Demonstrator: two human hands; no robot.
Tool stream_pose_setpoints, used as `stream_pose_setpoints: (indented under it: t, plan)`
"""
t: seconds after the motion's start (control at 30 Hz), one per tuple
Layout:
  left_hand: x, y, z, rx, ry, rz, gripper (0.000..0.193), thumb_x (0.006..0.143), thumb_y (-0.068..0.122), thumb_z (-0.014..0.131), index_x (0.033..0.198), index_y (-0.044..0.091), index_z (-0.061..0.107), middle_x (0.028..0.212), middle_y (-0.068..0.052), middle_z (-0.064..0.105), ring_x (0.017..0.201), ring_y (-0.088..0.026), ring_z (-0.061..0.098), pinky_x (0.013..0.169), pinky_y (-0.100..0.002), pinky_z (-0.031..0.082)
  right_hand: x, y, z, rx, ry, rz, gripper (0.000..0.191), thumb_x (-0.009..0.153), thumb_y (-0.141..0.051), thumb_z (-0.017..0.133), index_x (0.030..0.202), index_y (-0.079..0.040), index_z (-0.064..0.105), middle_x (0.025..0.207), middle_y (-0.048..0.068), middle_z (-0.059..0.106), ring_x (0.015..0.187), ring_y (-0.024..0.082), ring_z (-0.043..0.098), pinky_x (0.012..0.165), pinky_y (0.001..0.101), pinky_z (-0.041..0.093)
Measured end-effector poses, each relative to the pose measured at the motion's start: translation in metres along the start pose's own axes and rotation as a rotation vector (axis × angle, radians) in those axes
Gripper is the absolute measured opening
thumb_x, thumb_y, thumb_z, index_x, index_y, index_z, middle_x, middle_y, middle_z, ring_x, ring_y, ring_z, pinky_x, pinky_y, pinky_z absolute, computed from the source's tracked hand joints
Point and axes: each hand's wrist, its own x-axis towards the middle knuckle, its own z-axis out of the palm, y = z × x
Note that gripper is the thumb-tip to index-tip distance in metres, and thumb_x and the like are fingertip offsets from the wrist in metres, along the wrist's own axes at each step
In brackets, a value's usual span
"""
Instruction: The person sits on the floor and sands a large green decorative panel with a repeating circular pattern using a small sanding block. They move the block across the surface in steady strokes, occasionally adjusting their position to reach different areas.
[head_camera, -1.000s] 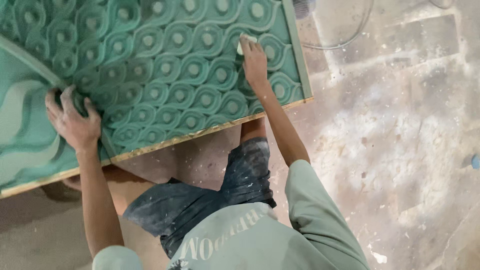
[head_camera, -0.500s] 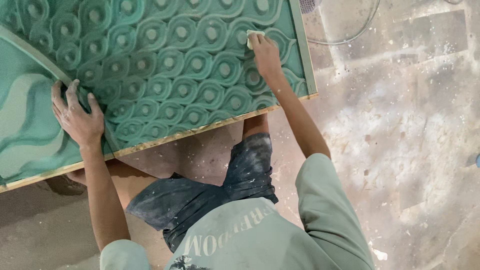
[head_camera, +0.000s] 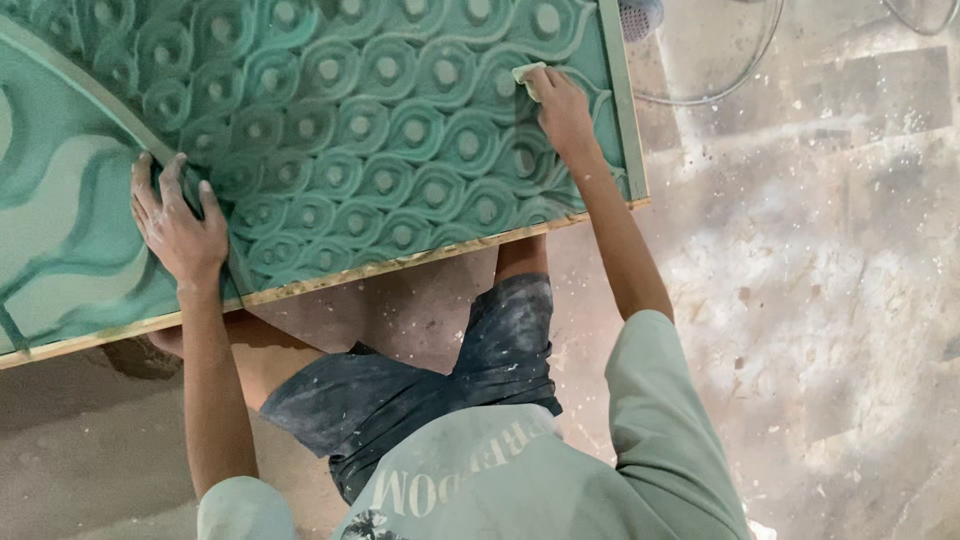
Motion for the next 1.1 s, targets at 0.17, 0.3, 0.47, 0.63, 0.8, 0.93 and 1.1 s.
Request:
stream_pose_setpoints:
  t: [0.17,0.3,0.47,0.63,0.8,0.93,1.1]
  plan:
    - [0.001,-0.003,0.004,0.035,-0.007,-0.016,0.041,0.101,0.006,0.063,0.142,0.004,0.062,0.156,-0.027,0.044,0.148,-0.049,0.042,0.124,-0.057,0.033,0.004,0.003,0.021,-0.068,0.118,0.131,0.039,0.079,0.013,0.064,0.112,-0.006,0.059,0.109,0.016,0.063,0.101,0.041,0.062,0.081,0.0516,0.050]
    - [0.001,0.000,0.001,0.006,-0.001,-0.013,0.040,0.102,0.004,0.063,0.142,0.004,0.062,0.157,-0.026,0.044,0.148,-0.048,0.043,0.125,-0.056,0.034,-0.002,0.001,0.017,-0.029,0.051,0.115,0.038,0.083,0.014,0.062,0.115,-0.007,0.062,0.108,0.017,0.065,0.100,0.041,0.062,0.077,0.0523,0.048]
    - [0.002,0.005,0.000,0.000,0.013,-0.018,0.036,0.105,0.006,0.067,0.141,0.005,0.064,0.161,-0.025,0.045,0.145,-0.048,0.044,0.121,-0.057,0.035,-0.030,-0.008,0.007,-0.112,-0.191,0.287,0.053,0.082,0.011,0.058,0.133,-0.002,0.060,0.111,0.024,0.067,0.099,0.046,0.061,0.080,0.0570,0.049]
    - [0.003,0.004,-0.001,-0.015,0.009,-0.051,0.039,0.104,0.008,0.067,0.143,0.008,0.065,0.157,-0.025,0.048,0.141,-0.048,0.046,0.117,-0.057,0.039,-0.019,-0.016,0.036,-0.188,0.079,0.173,0.055,0.090,0.006,0.058,0.144,0.008,0.050,0.126,0.025,0.066,0.119,0.043,0.060,0.109,0.0518,0.045]
    - [0.007,0.005,-0.001,0.017,0.077,0.008,0.038,0.105,0.013,0.069,0.143,0.008,0.065,0.155,-0.027,0.048,0.142,-0.047,0.046,0.119,-0.056,0.040,-0.023,-0.020,0.056,-0.380,-0.108,0.245,0.045,0.103,-0.001,0.058,0.147,0.006,0.052,0.141,0.024,0.061,0.132,0.039,0.057,0.117,0.0480,0.043]
    - [0.007,0.009,-0.002,-0.021,0.038,-0.077,0.035,0.105,0.020,0.065,0.140,0.011,0.064,0.152,-0.023,0.049,0.139,-0.046,0.047,0.115,-0.055,0.040,-0.028,-0.014,0.064,-0.609,-0.138,0.160,0.054,0.093,-0.003,0.059,0.145,0.008,0.052,0.147,0.022,0.059,0.132,0.037,0.056,0.110,0.0512,0.042]
    - [0.009,0.015,-0.003,0.010,0.094,-0.080,0.034,0.105,0.022,0.064,0.138,0.014,0.064,0.151,-0.020,0.051,0.136,-0.044,0.048,0.114,-0.053,0.040,-0.026,-0.013,0.072,-0.498,-0.119,0.211,0.051,0.103,-0.002,0.056,0.151,0.013,0.049,0.150,0.028,0.055,0.138,0.040,0.054,0.117,0.0485,0.041]
